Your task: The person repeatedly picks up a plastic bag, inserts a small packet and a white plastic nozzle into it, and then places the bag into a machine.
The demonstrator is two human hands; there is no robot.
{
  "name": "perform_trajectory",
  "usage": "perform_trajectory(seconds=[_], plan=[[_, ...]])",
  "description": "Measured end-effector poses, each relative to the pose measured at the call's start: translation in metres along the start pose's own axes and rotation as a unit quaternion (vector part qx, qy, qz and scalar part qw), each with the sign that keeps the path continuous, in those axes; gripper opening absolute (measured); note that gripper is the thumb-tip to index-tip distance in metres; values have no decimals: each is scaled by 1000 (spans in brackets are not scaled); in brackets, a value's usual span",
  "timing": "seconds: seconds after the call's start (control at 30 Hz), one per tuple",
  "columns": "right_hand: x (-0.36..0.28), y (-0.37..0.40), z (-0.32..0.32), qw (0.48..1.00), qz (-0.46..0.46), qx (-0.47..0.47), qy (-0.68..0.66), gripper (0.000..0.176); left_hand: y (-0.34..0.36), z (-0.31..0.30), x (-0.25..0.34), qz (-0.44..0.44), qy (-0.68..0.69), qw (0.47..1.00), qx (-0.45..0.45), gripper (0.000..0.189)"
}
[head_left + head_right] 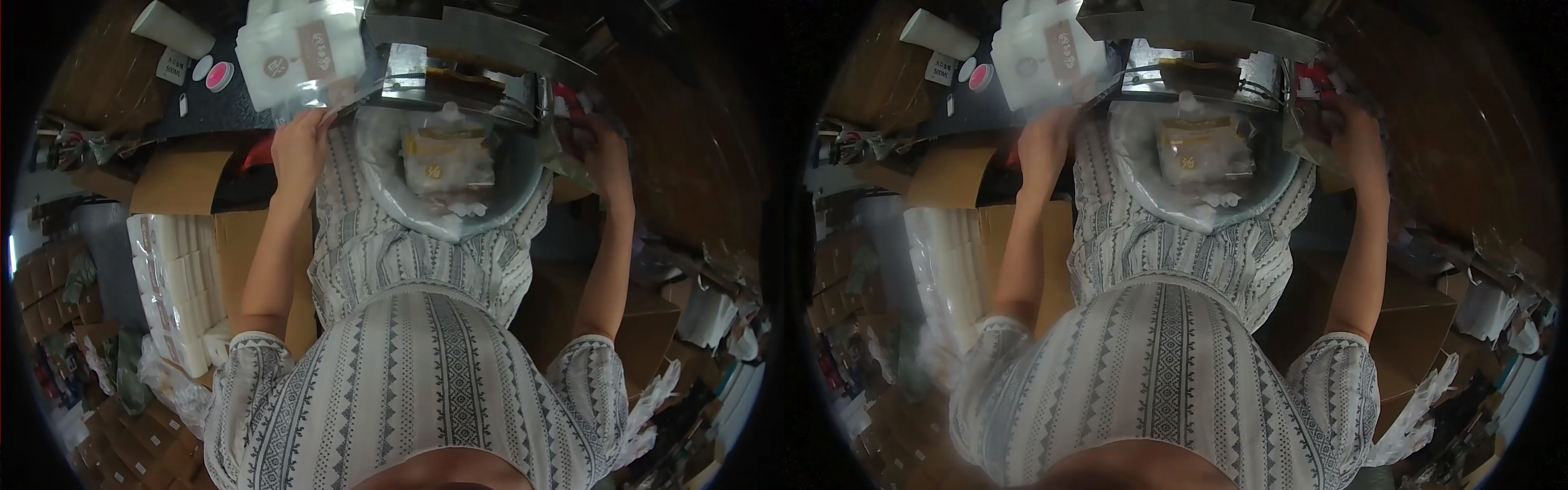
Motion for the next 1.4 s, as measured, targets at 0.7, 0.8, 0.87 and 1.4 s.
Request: perform_trajectory(seconds=[0.7,0.8,0.87,1.4], plan=[[-119,12,15,955,-73,117,-263,27,4,83,76,-233,440,833,-240,21],[-98,17,0,979,-54,84,-176,24,-9,100,74,-335,526,745,-238,24],[-74,13,-9,985,-1,125,-122,22,-9,107,76,-391,609,657,-212,25],[-68,9,-13,965,7,-9,-263,22,8,2,-4,-58,-11,998,14,21]])
Point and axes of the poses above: each hand's wrist, its own y-axis away from the middle knuckle, its own z-axis out of the palm, x = y × z, the point moved 8 cm from there along -y, towards the middle knuckle, and after that the axes turned 9 degrees about y, right-handed, at the moved point
